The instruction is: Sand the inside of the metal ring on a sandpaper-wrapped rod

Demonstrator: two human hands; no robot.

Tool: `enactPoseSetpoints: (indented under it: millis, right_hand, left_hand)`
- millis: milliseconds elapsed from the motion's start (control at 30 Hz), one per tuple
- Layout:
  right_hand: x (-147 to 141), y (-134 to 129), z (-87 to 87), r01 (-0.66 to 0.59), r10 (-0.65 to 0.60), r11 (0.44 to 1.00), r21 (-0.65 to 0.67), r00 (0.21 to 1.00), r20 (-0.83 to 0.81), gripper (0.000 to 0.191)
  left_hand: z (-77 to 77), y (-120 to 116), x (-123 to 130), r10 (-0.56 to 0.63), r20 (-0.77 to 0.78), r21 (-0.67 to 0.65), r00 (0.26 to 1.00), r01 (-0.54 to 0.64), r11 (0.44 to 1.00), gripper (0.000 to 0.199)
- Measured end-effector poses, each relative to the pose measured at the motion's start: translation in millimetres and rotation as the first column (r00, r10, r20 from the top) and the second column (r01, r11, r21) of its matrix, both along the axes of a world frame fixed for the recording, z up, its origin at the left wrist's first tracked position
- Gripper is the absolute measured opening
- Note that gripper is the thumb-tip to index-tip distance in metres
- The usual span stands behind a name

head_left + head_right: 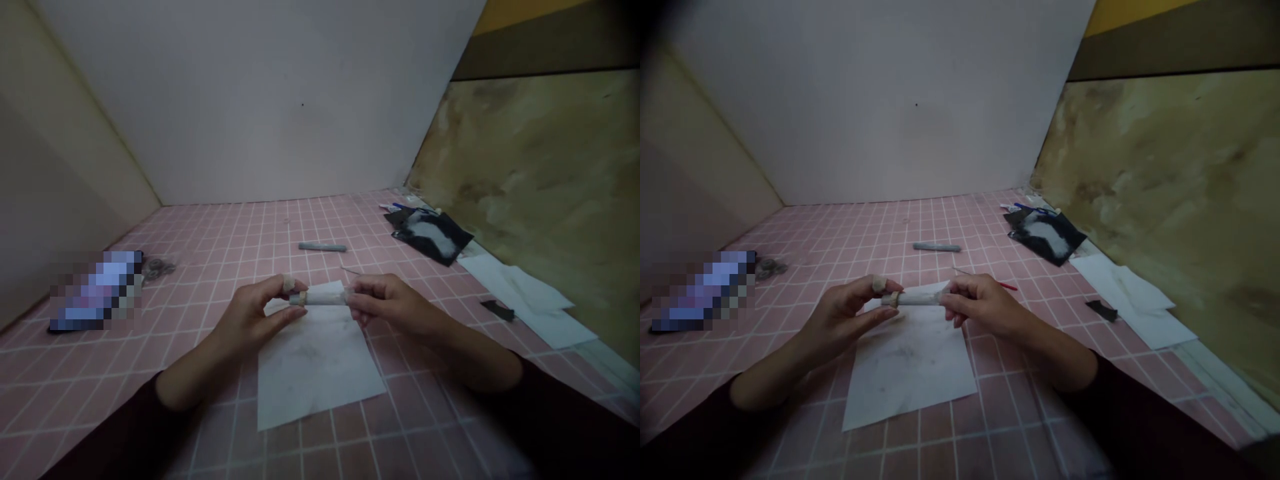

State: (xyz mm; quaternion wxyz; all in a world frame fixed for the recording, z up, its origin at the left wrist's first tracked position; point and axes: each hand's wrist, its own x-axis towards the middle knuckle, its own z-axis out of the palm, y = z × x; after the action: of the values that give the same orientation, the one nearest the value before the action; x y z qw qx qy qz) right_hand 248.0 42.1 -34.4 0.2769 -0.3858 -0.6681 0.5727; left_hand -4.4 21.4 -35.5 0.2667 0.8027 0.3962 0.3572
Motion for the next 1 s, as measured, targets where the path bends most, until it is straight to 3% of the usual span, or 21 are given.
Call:
enactPoseSetpoints:
  millis: [100, 233, 467, 667, 867, 1000]
  right_hand:
    - [-3, -4, 2.8, -0.077, 0.078, 0.996, -0.048, 0.997, 0.021, 0.028]
    - [-6, -8, 4.9, -0.116, 0.110, 0.993, 0.038, 0.985, 0.131, 0.027]
    - [-7, -11, 0.0, -0.180, 0.153, 0.975, 0.134, 0.969, 0.192, 0.030]
    - [-20, -28, -0.8, -0.102, 0.046, 0.951, 0.292, 0.980, 0.195, 0.028]
    - [-8, -17, 4.8, -0.213, 0.140, 0.912, 0.352, 0.965, 0.221, 0.028]
    - [-12, -21, 1.0, -0.198, 0.101, 0.902, 0.385, 0.961, 0.258, 0.029]
  left_hand:
    - [-0.2, -1, 1, 0.014, -0.136, 0.120, 0.991, 0.002, 0.993, 0.013]
    - [-2.2, -1, 2, 0.032, -0.222, 0.180, 0.975, 0.009, 0.984, 0.016]
    - [0.0, -2, 5, 0.006, -0.263, 0.212, 0.965, 0.052, 0.976, 0.013]
    - [3.5, -10, 14, -0.051, -0.248, 0.251, 0.967, 0.115, 0.961, 0.012]
    - [6.8, -6, 6, -0.052, -0.295, 0.243, 0.954, 0.127, 0.962, 0.011]
    - [5.6, -9, 9, -0.059, -0.285, 0.245, 0.957, 0.133, 0.960, 0.012]
